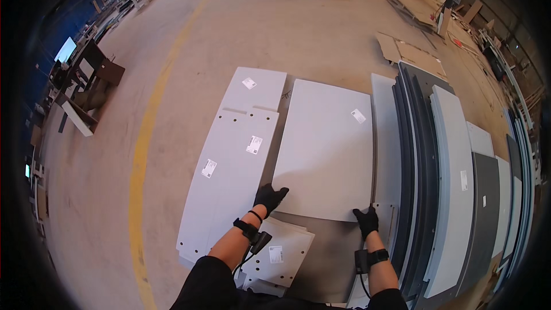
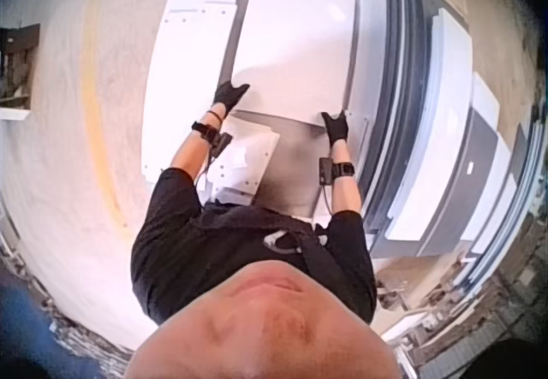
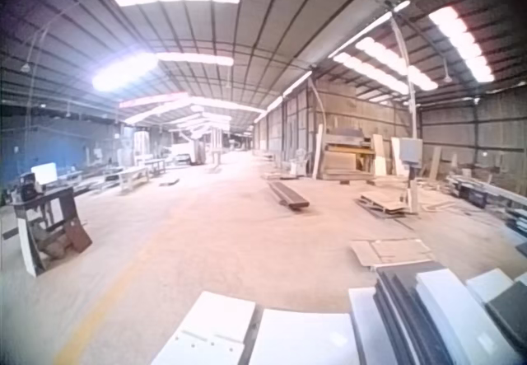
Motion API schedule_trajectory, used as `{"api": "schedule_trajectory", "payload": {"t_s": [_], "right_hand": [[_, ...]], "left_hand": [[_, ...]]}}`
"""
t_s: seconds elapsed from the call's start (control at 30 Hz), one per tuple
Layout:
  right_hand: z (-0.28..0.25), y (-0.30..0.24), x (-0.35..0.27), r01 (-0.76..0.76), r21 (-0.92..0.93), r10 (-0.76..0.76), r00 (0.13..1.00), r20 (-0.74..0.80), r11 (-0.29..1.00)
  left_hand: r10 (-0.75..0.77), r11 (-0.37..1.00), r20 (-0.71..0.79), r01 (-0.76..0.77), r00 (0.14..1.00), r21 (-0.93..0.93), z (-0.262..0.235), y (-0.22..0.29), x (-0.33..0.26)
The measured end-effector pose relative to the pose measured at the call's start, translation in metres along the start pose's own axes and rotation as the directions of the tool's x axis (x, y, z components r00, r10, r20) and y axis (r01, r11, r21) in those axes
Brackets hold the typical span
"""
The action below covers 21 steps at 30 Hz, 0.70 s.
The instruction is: Organizing and laying out furniture panels and components on a brown paper covered work table.
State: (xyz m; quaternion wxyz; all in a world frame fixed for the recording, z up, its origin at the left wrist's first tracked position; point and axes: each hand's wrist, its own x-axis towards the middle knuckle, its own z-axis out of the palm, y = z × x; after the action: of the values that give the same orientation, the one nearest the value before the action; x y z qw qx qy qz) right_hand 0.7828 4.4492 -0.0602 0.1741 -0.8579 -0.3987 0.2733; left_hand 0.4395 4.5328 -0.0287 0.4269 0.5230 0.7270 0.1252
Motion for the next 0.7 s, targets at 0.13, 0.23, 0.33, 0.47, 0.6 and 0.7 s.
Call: {"api": "schedule_trajectory", "payload": {"t_s": [0.13, 0.23, 0.33, 0.47, 0.6, 0.7], "right_hand": [[-0.046, -0.022, 0.015, -0.208, 0.580, 0.003, 0.942, 0.334, 0.787], [-0.067, -0.048, 0.010, 0.016, 0.498, -0.170, 0.949, 0.266, 0.867], [-0.077, -0.044, -0.016, -0.049, 0.525, -0.091, 0.967, 0.238, 0.850], [-0.097, -0.048, -0.089, 0.049, 0.411, -0.136, 0.974, 0.184, 0.910], [-0.140, -0.055, -0.166, 0.092, 0.388, -0.142, 0.985, 0.102, 0.917], [-0.166, -0.033, -0.219, 0.090, 0.383, -0.115, 0.993, 0.041, 0.919]], "left_hand": [[-0.010, 0.829, 0.230, 0.137, 0.973, -0.543, -0.031, 0.022, -0.008], [0.102, 0.691, 0.305, 0.153, 0.947, -0.707, -0.040, 0.020, -0.006], [0.208, 0.615, 0.313, 0.126, 0.927, -0.779, -0.050, 0.032, -0.021], [0.291, 0.599, 0.218, 0.001, 0.931, -0.801, -0.061, 0.000, -0.069], [0.343, 0.600, 0.044, -0.183, 0.938, -0.779, -0.059, -0.024, -0.116], [0.276, 0.761, 0.030, -0.199, 0.961, -0.617, -0.069, -0.040, -0.150]]}}
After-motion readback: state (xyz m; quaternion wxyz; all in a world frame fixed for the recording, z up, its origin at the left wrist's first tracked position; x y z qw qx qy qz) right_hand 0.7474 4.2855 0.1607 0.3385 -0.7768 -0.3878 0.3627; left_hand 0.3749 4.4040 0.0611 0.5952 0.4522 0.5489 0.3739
